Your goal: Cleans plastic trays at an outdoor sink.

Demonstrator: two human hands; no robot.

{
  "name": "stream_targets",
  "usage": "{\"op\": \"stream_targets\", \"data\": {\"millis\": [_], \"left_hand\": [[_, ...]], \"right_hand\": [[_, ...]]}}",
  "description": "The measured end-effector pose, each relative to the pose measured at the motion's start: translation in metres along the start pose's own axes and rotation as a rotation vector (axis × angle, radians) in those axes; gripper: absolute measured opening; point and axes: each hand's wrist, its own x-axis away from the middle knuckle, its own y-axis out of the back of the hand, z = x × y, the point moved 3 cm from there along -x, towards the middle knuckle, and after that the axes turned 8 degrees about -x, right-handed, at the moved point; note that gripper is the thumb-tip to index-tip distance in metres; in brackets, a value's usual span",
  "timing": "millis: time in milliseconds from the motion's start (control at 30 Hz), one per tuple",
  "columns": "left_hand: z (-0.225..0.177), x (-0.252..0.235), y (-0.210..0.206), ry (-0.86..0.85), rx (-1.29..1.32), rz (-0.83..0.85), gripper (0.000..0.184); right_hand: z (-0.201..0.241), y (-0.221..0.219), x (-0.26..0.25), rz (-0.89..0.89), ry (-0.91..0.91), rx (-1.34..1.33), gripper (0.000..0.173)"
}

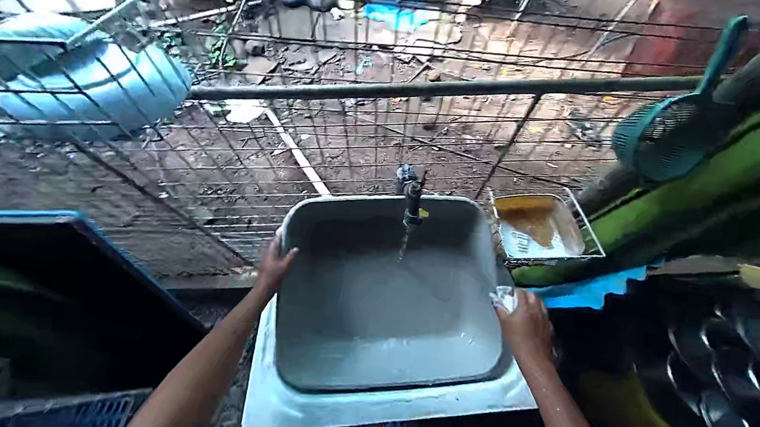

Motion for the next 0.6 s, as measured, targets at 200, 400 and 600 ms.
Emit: {"op": "stream_targets", "data": {"millis": [200,400,600], "left_hand": [[0.053,0.041,0.002,-0.05,-0.35,0.209,0.064],[0.076,0.098,-0.024,-0.194,-0.445,-0.146,0.054],[0.083,0.092,-0.03,-0.289,-0.508,-0.224,0.057]], "right_hand": [[0.014,-0.12,-0.049,0.044,0.402,-0.142,0.043],[0.005,-0.226,-0.014,0.347,0.771,0.105,0.06],[0.142,-0.259,-0.055,0.183,0.755,0.081,0.043]]}}
